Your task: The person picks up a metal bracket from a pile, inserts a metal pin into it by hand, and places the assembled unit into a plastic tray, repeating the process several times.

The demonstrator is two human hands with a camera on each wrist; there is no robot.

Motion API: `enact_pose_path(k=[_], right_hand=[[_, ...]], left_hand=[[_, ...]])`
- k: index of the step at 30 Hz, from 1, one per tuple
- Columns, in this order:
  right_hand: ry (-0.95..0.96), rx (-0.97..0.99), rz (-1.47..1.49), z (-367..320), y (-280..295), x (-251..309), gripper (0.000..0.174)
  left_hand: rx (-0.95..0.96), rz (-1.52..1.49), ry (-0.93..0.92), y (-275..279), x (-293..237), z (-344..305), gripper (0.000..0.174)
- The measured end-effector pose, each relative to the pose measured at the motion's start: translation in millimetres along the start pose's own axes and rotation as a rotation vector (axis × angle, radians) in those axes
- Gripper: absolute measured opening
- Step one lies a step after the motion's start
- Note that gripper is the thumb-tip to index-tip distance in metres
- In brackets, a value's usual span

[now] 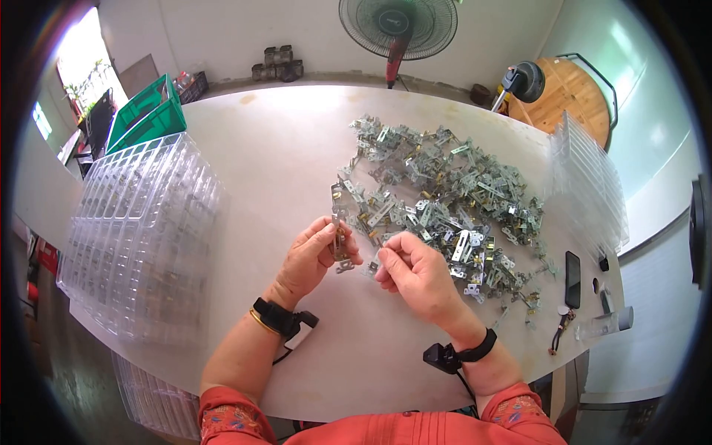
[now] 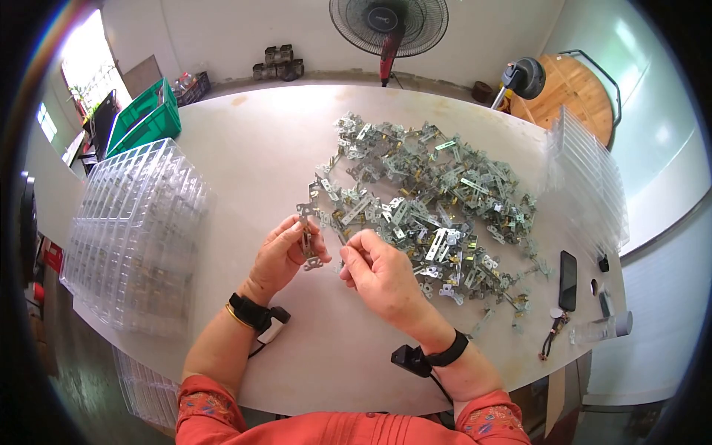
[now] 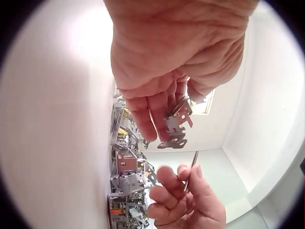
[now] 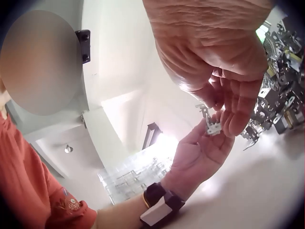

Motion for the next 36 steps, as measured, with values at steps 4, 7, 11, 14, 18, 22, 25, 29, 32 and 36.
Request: enact_pose_path(k=[4, 7, 11, 14, 18, 22, 25, 29, 32, 36], right_hand=[[0.130, -0.019, -0.069, 9, -3, 17, 0.013], [0.200, -0.029, -0.096, 14, -8, 17, 0.012], [0.243, -0.058, -0.126, 14, -8, 13, 0.012], [0.211, -0.079, -0.118, 15, -5, 8, 0.013], [0.221, -0.079, -0.138, 16, -3, 8, 0.013], [0.196, -0.068, -0.164, 13, -2, 12, 0.013], [0.179, -0.065, -0.177, 12, -2, 13, 0.013], [0.148, -0.051, -0.213, 11, -1, 13, 0.013], [0.150, -0.061, -0.192, 10, -2, 13, 0.014], [0.180, -0.081, -0.170, 10, -2, 11, 0.016]], left_hand=[[0.007, 0.055, 0.037, -2, 2, 0, 0.024], [0.000, 0.106, 0.032, -1, 3, 0, 0.022], [0.005, 0.133, 0.032, -2, 5, -2, 0.018], [0.006, 0.158, 0.054, -4, 5, -2, 0.020], [0.014, 0.162, 0.059, -5, 5, -3, 0.020], [0.024, 0.151, 0.063, -7, 6, -3, 0.020], [0.021, 0.154, 0.069, -7, 6, -4, 0.020], [0.031, 0.204, 0.064, -5, 6, -4, 0.019], [0.053, 0.263, 0.041, -7, 6, -4, 0.017], [0.053, 0.220, 0.026, -7, 7, -4, 0.017]])
Point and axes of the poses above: each hand's wrist, its own z-axis towards the middle knuckle, its own y-axis out of the back of the hand, x = y × z, the point moved 5 cm from there along z, towards the middle knuckle, and after that the axes turned 5 degrees about -x, right-handed, at the moved point
